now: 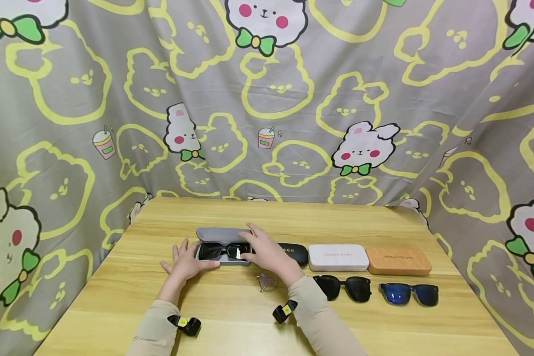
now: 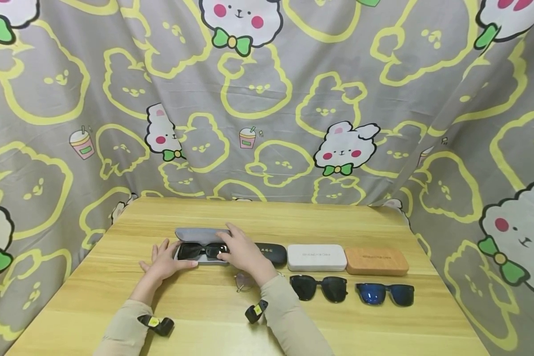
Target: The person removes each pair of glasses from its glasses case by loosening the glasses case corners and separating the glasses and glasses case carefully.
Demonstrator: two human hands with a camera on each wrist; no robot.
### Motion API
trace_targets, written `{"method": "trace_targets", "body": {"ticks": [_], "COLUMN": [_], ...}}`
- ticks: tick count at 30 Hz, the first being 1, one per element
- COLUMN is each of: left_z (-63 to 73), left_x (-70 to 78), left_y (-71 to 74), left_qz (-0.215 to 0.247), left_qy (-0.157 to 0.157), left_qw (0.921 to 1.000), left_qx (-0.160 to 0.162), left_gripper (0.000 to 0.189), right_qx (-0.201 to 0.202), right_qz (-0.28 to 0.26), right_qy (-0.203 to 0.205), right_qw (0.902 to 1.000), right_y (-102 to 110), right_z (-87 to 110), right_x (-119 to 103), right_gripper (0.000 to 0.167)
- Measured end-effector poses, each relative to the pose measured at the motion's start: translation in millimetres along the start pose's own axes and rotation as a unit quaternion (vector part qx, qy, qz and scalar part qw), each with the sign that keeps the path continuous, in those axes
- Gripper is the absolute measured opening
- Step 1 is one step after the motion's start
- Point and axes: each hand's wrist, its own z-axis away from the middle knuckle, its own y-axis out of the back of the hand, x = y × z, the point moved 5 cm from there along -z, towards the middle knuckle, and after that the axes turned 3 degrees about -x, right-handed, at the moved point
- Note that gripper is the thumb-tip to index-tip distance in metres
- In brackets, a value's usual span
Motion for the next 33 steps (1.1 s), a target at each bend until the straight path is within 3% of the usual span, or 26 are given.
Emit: {"method": "trace_targets", "body": {"ticks": [6,17,33], "left_z": [-0.2,1.3,0.4], "left_x": [-0.6,0.6,-1.2], "left_y": [-0.3,0.8,-0.2], "left_qz": [0.003,0.008,0.011], "left_qy": [0.0,0.0,-0.003], "left_qw": [1.0,1.0,0.9999], "left_qx": [-0.001,0.001,0.002], "left_gripper": [0.116,0.115,0.116], "right_qx": [0.017,0.021,0.006], "right_qz": [0.028,0.106,0.129], "right_qy": [0.009,-0.032,-0.076], "right_qw": [0.9994,0.9936,0.9887], "right_y": [-2.5,-11.5,-26.5], "right_z": [-0.7,-2.9,-6.6], "right_x": [1.4,5.8,10.1], "right_gripper": [0.045,0.05,0.056]}}
